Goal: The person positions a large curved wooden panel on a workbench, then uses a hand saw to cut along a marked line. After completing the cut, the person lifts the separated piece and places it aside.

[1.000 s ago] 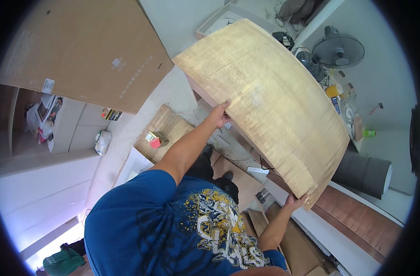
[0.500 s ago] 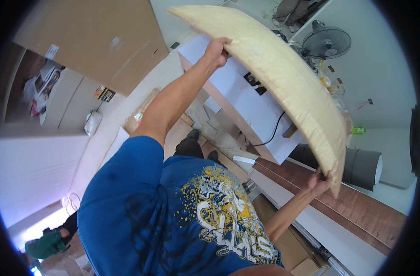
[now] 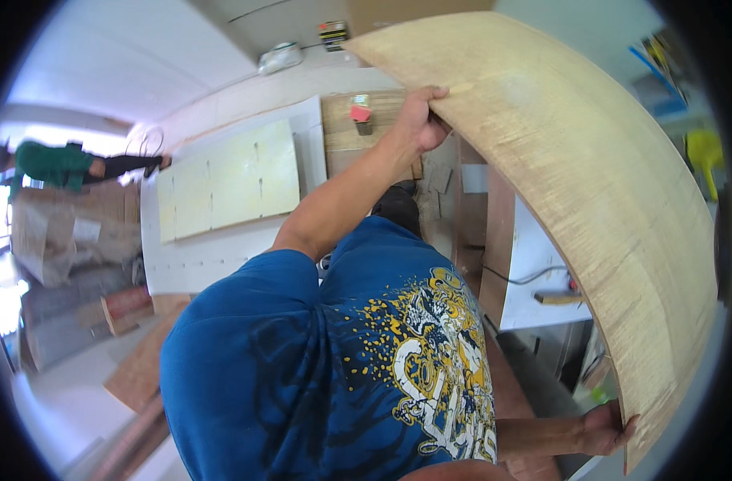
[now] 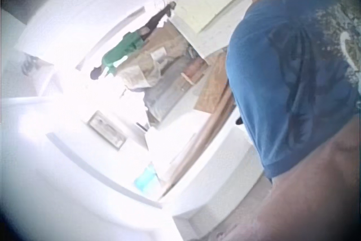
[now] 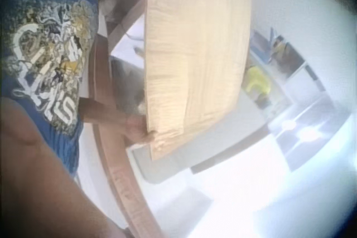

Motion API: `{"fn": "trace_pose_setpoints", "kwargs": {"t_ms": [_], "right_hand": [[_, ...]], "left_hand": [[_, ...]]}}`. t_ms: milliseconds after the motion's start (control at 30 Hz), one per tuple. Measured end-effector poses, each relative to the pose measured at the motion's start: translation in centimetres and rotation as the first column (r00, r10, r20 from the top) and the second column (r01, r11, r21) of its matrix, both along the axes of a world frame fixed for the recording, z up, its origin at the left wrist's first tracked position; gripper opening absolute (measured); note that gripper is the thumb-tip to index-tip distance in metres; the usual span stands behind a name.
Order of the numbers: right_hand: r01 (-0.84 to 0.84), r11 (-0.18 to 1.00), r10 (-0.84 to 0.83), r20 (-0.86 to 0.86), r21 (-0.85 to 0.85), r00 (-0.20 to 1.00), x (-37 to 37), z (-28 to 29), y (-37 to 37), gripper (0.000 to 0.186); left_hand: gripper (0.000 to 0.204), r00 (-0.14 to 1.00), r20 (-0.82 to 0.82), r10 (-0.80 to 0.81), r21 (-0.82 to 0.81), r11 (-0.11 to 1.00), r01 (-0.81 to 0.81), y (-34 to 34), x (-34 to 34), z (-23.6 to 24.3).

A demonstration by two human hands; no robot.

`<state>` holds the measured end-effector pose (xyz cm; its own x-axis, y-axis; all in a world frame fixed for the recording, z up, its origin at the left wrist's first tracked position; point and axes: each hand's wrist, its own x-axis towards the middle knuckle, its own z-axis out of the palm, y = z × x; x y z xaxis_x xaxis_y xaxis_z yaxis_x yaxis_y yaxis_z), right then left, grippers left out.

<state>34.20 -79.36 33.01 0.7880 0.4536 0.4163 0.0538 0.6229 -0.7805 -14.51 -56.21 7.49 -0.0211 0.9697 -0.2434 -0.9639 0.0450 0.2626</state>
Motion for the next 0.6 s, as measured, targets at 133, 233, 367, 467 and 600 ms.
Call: {"fn": "trace_pose_setpoints", "kwargs": {"t_ms": [133,233,367,467,600], "right_hand": [[-0.223,0.972,0.225,0.016,-0.074,0.974,-1.5,0.8,6.4,0.050],[-0.390,0.906,0.393,-0.015,-0.162,0.919,-5.0,1.3,10.2,0.053],[-0.509,0.818,0.525,-0.013,-0.268,0.851,-10.8,0.0,15.4,0.059],[-0.591,0.706,0.637,-0.015,-0.390,0.771,-16.9,-2.2,19.4,0.065],[-0.738,0.501,0.772,-0.152,-0.452,0.617,-22.0,-6.2,24.5,0.068]], "left_hand": [[0.064,0.984,0.021,0.178,-0.055,0.983,-0.176,-7.1,-4.8,-2.2],[0.065,0.956,0.050,0.289,-0.166,0.946,-0.277,-12.6,-8.3,-3.5],[0.064,0.880,0.001,0.476,-0.256,0.851,-0.460,-18.8,-11.0,-3.9],[0.066,0.818,-0.065,0.572,-0.308,0.768,-0.562,-23.5,-13.6,-5.8],[0.069,0.747,-0.121,0.654,-0.440,0.639,-0.631,-27.8,-15.9,-7.3]]}}
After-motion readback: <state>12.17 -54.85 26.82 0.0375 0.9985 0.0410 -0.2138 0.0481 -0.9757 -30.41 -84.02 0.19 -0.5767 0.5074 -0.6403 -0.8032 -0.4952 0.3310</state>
